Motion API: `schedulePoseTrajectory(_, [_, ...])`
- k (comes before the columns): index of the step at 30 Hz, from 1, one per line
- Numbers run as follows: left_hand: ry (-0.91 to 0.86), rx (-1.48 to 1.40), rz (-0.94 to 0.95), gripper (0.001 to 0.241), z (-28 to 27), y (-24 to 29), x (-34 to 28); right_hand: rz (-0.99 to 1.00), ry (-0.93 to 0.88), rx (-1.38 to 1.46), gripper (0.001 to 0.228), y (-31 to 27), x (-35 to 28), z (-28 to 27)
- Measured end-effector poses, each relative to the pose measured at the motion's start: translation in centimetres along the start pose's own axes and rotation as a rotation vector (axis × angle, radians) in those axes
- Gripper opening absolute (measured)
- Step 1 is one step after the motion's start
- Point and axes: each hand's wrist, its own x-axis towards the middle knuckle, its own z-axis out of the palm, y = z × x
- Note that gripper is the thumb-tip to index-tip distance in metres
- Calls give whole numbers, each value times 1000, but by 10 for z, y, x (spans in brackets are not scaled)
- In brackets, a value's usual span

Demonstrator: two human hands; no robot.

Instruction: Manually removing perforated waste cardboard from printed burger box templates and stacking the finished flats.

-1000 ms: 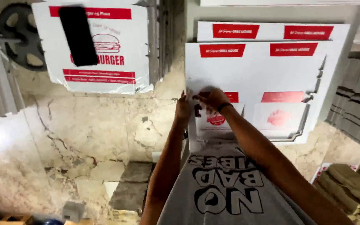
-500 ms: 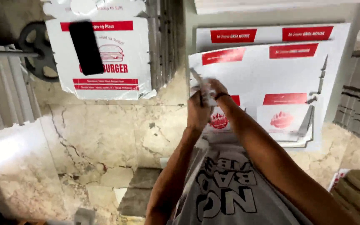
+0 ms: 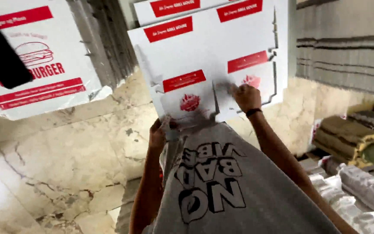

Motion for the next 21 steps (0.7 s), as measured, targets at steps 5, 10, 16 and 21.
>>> schedulePoseTrajectory(5, [53, 135, 105, 32, -6, -9, -38, 15, -47, 23, 47, 41, -41, -5])
schedulePoseTrajectory(10, [54, -383, -15, 61, -28, -60, -14, 319, 209, 403, 51, 70, -77, 25])
schedulePoseTrajectory(16, [-212, -535, -277, 39, -26, -101, -8, 808, -207, 1610, 44, 48, -103, 54])
schedulePoseTrajectory(21, [-180, 972, -52, 28, -5, 23, -93, 594, -291, 1773, 30, 31, -103, 50])
